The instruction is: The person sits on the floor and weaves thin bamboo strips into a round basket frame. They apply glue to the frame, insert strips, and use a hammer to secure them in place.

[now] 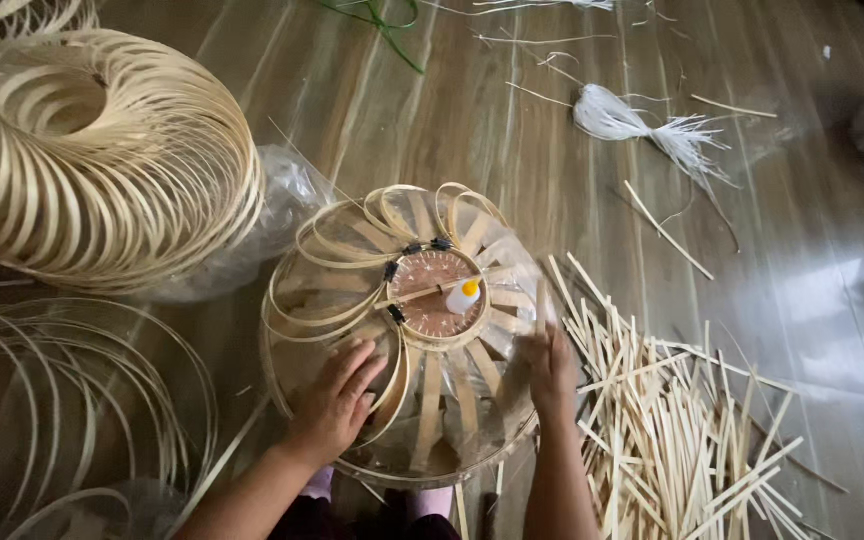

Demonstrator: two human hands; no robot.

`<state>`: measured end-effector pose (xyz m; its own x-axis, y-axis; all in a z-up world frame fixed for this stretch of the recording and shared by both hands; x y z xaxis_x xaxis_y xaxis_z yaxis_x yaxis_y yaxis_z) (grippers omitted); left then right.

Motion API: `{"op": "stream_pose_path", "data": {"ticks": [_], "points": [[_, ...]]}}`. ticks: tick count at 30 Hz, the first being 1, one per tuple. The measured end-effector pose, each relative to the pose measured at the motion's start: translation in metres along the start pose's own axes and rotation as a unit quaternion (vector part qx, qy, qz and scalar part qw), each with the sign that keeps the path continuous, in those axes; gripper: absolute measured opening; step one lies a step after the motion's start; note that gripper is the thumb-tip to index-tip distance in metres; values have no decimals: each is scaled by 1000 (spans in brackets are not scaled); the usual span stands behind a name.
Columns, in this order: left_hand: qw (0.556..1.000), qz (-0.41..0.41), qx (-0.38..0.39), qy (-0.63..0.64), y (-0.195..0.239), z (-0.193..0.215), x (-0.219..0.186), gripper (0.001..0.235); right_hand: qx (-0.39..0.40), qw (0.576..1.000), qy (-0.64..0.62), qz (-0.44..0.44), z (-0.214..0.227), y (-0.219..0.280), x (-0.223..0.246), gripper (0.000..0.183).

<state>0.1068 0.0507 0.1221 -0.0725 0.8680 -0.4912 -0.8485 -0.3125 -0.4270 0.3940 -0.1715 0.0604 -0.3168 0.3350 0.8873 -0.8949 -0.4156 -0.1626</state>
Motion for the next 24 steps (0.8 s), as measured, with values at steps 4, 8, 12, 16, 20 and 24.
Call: {"op": "stream_pose_path", "data": {"ticks": [4, 8, 12, 16, 20, 24], "points": [[1000, -26, -11, 1, -2, 7, -3, 53, -33, 988, 119, -90, 3, -17, -26, 28], [999, -39, 1, 19, -6, 10, 6, 50, -30, 995, 75, -66, 6, -1, -34, 28], [998, -48, 29, 13, -20, 3, 18, 55, -41, 992, -117, -36, 12, 33, -35, 32], [998, 1, 62, 15, -41, -5, 28, 52, -78, 997, 24, -9, 37, 76, -35, 29], [996, -11, -5, 91, -47, 10, -12, 47, -81, 990, -75, -91, 44, 119, -65, 38], [946, 17, 149, 287, -28, -26, -69, 38, 24, 897, -194, -396, -41, 186, -115, 47]]}}
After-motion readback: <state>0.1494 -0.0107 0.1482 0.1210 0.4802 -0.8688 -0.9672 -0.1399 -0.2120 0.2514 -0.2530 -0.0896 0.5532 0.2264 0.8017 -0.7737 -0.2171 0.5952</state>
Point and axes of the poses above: each hand's wrist, its own y-axis away from the middle knuckle, its own z-axis out of the back of the hand, x = y × z, the point moved 10 cm from there along -y, towards the middle knuckle, and after that the axes turned 6 degrees about -y, right-handed, at the moved point
